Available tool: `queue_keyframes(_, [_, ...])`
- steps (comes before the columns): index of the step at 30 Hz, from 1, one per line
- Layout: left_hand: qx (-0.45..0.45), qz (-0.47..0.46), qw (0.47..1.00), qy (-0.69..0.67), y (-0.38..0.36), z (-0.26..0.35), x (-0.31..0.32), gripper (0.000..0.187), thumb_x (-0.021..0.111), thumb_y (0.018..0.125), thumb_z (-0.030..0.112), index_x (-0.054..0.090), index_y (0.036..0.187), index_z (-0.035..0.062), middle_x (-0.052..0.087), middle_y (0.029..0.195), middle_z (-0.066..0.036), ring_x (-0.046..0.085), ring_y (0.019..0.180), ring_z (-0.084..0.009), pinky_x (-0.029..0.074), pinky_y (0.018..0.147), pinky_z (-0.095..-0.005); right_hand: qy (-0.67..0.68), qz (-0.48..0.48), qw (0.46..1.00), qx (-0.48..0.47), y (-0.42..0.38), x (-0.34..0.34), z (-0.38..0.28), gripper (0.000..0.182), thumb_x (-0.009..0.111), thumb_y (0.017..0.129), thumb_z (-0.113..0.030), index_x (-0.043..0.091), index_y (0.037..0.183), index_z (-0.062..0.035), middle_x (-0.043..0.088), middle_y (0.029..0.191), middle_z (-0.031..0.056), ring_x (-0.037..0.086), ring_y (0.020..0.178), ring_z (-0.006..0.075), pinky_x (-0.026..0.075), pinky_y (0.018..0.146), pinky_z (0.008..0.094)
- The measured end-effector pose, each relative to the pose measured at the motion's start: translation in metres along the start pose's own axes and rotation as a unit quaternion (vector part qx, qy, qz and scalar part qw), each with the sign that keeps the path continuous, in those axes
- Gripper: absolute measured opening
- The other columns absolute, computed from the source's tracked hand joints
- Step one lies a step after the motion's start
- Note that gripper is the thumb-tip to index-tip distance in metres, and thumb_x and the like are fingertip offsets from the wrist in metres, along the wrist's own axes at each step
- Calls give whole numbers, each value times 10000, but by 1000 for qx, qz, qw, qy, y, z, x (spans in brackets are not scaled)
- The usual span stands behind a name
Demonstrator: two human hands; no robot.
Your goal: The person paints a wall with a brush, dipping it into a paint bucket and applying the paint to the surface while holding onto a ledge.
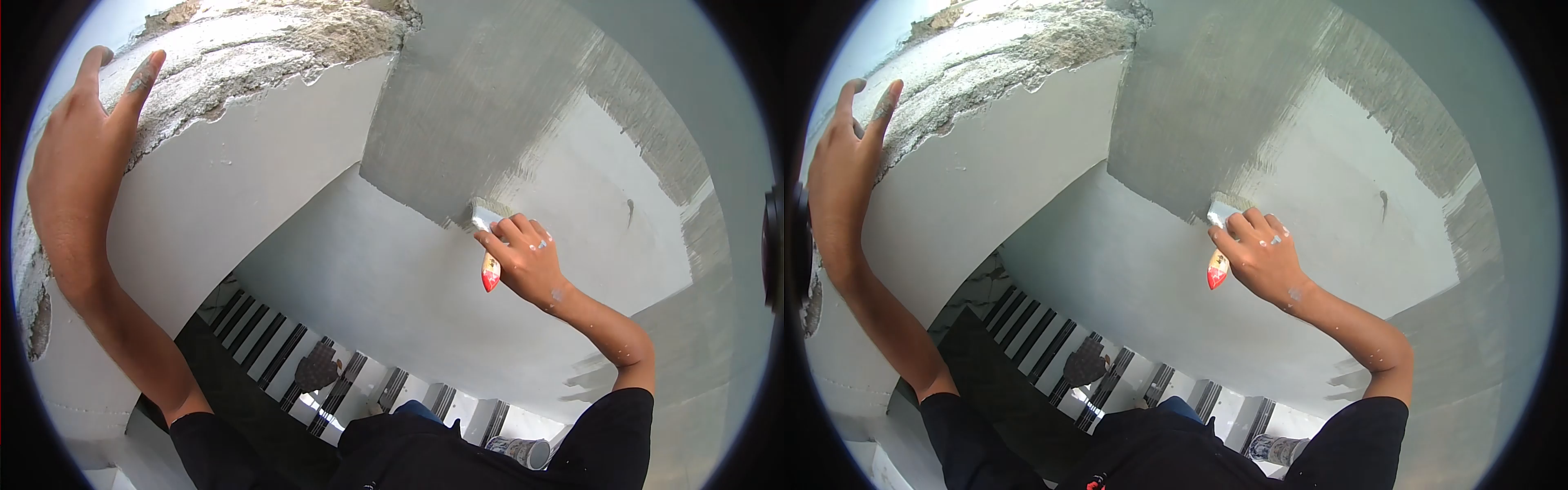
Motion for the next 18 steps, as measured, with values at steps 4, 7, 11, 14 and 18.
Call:
queue_keyframes(4, [0, -3, 1000, 5, 0, 0, 1, 899, 391, 886, 829, 549, 1427, 129, 704, 1214, -143, 675, 1151, -283, 542, 967, -441, 113, -3, 994, 11, -12, 12, -3, 248, 762, 765, -44, 704, 996, -112, 607, 795, 28, 621, 727, 208, 525, 617, 336])
queue_keyframes(7, [-8, -13, 1000, -6, -4, 5, -10, 880, 396, 892, 820, 554, 1422, 134, 711, 1201, -131, 682, 1137, -271, 549, 954, -439, 183, -29, 982, 36, -25, 39, -6, 164, 750, 827, -72, 704, 979, -116, 622, 760, 27, 644, 699, 208, 525, 577, 340])
queue_keyframes(11, [-15, -8, 999, -31, -4, 2, -6, 926, 387, 860, 864, 533, 1439, 157, 721, 1110, -141, 718, 976, -255, 557, 890, -426, 228, 1, 971, 71, -17, 45, 30, 140, 772, 804, -68, 707, 922, -105, 649, 749, 36, 650, 667, 218, 502, 529, 334])
queue_keyframes(14, [-27, -46, 998, -18, -6, 9, -18, 854, 411, 898, 805, 566, 1404, 134, 719, 1174, -131, 684, 1129, -281, 551, 941, -431, 179, 45, 982, 44, 3, 6, 55, 138, 792, 786, -67, 716, 900, -87, 672, 754, 60, 647, 644, 229, 498, 534, 327])
queue_keyframes(18, [3, -15, 1000, -17, -2, 4, -11, 886, 421, 891, 808, 549, 1421, 110, 710, 1181, -164, 683, 1125, -305, 540, 953, -445, 210, 71, 968, 114, 29, -51, 73, 136, 791, 790, -49, 753, 921, -51, 692, 749, 70, 659, 635, 197, 500, 555, 291])
Point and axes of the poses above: each hand's wrist, its own y-axis towards the middle knuckle, its own x-axis out of the palm, z = x × y, the point moved 3 cm from there along y, towards the middle knuckle
